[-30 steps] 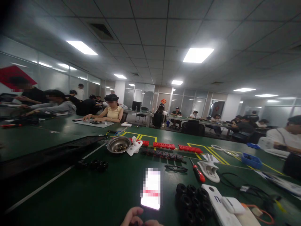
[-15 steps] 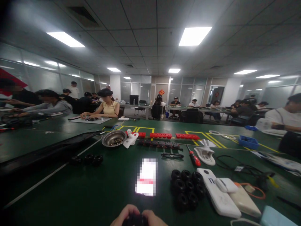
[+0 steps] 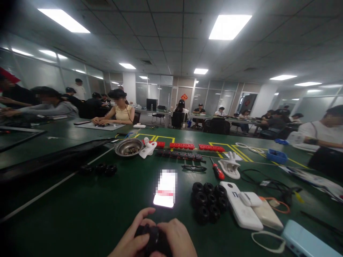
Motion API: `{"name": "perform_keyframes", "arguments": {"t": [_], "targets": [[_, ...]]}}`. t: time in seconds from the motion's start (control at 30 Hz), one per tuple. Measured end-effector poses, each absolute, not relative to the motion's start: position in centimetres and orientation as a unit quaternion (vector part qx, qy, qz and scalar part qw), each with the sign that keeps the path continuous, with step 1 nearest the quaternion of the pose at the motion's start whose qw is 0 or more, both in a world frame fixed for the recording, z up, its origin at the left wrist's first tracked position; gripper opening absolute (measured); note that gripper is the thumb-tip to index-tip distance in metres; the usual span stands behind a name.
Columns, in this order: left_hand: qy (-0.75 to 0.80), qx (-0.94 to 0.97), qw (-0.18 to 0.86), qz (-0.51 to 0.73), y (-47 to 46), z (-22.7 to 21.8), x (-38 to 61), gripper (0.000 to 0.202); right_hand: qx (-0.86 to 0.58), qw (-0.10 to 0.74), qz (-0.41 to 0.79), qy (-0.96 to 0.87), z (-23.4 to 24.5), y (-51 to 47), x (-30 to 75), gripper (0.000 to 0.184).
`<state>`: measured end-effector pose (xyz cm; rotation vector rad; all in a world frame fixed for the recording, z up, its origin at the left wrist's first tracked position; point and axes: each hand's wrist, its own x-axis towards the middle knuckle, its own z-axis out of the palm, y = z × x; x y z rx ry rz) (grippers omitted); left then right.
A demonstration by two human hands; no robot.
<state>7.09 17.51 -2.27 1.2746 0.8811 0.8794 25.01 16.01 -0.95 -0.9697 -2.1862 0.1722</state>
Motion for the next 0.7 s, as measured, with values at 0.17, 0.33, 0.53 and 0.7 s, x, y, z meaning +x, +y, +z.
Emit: {"name": "perform_keyframes", "arguments": {"t": [0.17, 0.33, 0.53, 0.7], "targets": [[0.413, 0.504, 0.668, 0.359, 17.6, -2.3, 7.7, 0.058, -0.318, 0.431, -0.029, -0.844, -2.1, 16.6, 24.6, 0.037], [0.373, 0.483, 0.699, 0.372, 17.7, -2.8, 7.8, 0.069, -0.394, 0.447, 0.077, -0.799, -2.8, 16.5, 24.7, 0.055], [0.373, 0.497, 0.696, 0.360, 17.3, -2.0, 7.6, 0.078, -0.337, 0.414, -0.032, -0.845, -1.6, 16.6, 25.2, 0.036], [0.391, 0.495, 0.686, 0.363, 17.1, -1.2, 7.7, 0.059, -0.317, 0.394, -0.077, -0.859, -1.6, 16.7, 25.2, 0.040]]}}
